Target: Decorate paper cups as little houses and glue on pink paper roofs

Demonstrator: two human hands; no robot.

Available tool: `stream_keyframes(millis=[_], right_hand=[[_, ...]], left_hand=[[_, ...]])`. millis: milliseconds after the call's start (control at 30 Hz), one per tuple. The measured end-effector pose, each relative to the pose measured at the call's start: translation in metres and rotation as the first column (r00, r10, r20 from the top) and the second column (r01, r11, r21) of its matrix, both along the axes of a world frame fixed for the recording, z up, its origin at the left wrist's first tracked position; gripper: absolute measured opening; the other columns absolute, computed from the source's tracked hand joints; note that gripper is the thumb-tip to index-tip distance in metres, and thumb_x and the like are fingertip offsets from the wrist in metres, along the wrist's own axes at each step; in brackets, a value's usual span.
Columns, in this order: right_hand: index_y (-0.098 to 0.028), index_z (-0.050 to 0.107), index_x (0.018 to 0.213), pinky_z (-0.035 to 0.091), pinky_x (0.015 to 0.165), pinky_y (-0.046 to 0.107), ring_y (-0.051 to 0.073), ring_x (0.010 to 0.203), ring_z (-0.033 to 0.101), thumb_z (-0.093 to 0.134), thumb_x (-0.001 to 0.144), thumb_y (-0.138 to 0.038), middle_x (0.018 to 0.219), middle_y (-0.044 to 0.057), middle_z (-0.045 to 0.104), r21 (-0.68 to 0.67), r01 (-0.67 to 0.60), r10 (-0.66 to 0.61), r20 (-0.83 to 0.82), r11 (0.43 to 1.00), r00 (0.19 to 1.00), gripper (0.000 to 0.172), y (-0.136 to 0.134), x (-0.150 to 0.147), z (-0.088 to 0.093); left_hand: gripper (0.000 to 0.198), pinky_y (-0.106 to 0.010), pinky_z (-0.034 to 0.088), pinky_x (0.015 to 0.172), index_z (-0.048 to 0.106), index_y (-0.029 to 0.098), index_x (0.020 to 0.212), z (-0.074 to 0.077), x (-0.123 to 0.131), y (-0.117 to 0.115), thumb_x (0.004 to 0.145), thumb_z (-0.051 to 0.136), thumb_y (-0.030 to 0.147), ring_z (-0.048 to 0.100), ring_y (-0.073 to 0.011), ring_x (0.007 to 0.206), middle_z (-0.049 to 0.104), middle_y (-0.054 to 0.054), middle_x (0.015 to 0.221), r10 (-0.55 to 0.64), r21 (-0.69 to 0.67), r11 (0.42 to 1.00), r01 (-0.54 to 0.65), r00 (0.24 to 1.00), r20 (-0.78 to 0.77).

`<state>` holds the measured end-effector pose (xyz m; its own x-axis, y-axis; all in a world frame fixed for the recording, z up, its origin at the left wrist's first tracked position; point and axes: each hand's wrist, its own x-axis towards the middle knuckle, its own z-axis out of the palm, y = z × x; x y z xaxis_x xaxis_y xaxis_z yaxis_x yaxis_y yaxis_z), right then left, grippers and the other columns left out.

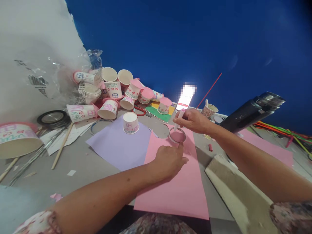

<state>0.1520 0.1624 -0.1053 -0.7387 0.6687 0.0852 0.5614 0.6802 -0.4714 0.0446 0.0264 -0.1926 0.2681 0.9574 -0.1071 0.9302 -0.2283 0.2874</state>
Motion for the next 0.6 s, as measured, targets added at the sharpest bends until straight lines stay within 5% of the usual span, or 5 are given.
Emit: stream_keyframes(millis=[200,367,500,600], right_hand=[[-0.018,0.074,0.111,0.051,0.061,0.030,0.015,0.057,0.063,0.057,0.099,-0.045,0.073,0.003,0.074,-0.012,0.150,-0.146,-0.310,0.989,0.939,0.035,0.003,0.041,-0.017],[-0.023,0.074,0.117,0.057,0.084,0.042,0.027,0.094,0.075,0.067,0.092,-0.034,0.111,0.010,0.080,0.166,0.145,-0.121,-0.151,0.975,0.981,0.028,0.006,0.078,-0.055],[-0.026,0.067,0.131,0.056,0.096,0.046,0.032,0.114,0.070,0.082,0.080,-0.029,0.126,0.011,0.076,0.228,0.025,-0.016,-0.038,0.973,0.999,0.053,0.004,0.085,-0.078],[-0.023,0.069,0.126,0.055,0.095,0.045,0.031,0.111,0.070,0.075,0.088,-0.030,0.120,0.012,0.077,0.288,0.055,-0.014,-0.140,0.956,0.990,0.040,0.004,0.089,-0.088]], left_hand=[[0.061,-0.041,0.049,0.068,0.043,0.010,0.151,0.000,-0.001,0.000,0.103,0.046,0.048,0.076,-0.0360,0.083,0.078,-0.016,0.087,-0.021,-0.007,1.000,0.021,0.999,-0.043],[0.061,-0.040,0.049,0.066,0.039,0.011,0.154,0.005,-0.001,-0.002,0.102,0.047,0.042,0.076,-0.0346,0.083,0.079,-0.013,0.089,-0.023,-0.028,0.999,0.022,0.998,-0.050],[0.028,-0.043,0.052,0.076,0.065,0.015,0.115,0.006,-0.001,-0.005,0.102,0.044,0.029,0.072,-0.0309,0.088,0.075,-0.011,0.091,-0.057,0.066,0.996,0.060,0.997,-0.048],[0.018,-0.044,0.053,0.080,0.063,0.018,0.107,0.000,-0.008,0.002,0.099,0.047,0.023,0.066,-0.0298,0.096,0.070,-0.012,0.102,-0.003,0.264,0.964,-0.004,1.000,0.026]])
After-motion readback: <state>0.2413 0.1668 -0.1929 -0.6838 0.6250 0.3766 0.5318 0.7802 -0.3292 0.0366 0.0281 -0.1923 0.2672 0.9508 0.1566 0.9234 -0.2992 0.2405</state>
